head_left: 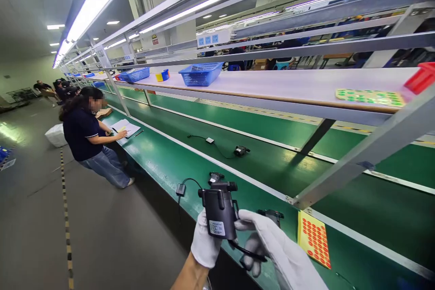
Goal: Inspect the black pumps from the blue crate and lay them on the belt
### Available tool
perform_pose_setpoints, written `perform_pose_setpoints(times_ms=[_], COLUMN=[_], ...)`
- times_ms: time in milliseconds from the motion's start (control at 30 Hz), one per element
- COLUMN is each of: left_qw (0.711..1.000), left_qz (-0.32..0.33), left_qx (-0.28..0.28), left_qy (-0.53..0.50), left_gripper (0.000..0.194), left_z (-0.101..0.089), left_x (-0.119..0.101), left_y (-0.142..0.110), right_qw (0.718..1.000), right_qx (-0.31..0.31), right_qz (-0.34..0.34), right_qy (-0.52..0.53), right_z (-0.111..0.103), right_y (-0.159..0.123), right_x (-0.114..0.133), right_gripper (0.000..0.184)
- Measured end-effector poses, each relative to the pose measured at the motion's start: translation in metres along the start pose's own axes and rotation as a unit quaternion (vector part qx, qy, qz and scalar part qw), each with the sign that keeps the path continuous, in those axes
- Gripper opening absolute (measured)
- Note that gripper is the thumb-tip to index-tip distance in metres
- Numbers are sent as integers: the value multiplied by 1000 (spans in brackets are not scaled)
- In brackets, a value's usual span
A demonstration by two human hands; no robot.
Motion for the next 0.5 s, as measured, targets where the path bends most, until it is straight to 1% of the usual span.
perform_pose_setpoints(times_ms=[67,133,167,233,300,367,433,467,500], left_qw=[1000,1000,1000,1000,999,998,987,981,979], left_qz=[-11,-21,-23,-28,-30,6,63,79,76], left_qx=[3,7,6,5,5,17,59,86,113], left_qy=[17,21,20,7,12,63,134,154,153], left_gripper=[32,30,33,45,59,60,53,55,61], left_z=[-3,-2,-1,1,1,-3,-8,-10,-14], left_x=[3,4,3,-3,-16,-38,-61,-68,-68], left_y=[2,3,4,2,-6,-16,-20,-17,-9], right_qw=[1000,1000,1000,999,994,986,982,982,984], right_qx=[7,11,12,12,8,-11,-23,-15,4], right_qz=[4,0,-3,-14,-31,-54,-78,-87,-95], right_qy=[24,15,5,-36,-102,-158,-173,-165,-152], right_z=[3,5,6,10,16,24,32,35,39], right_y=[-3,-4,-3,-1,3,8,13,14,15], right_x=[2,3,3,2,0,0,2,2,4], right_gripper=[61,59,57,51,50,55,57,55,52])
Point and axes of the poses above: each hand's wrist, its own y-axis towards the middle knuckle, its own z-axis out of the palm, x = y × z, the point moved 7 cm from there along y, towards the middle knuckle, and after that the axes turned 7 degrees about -x, right-handed, at the moved point
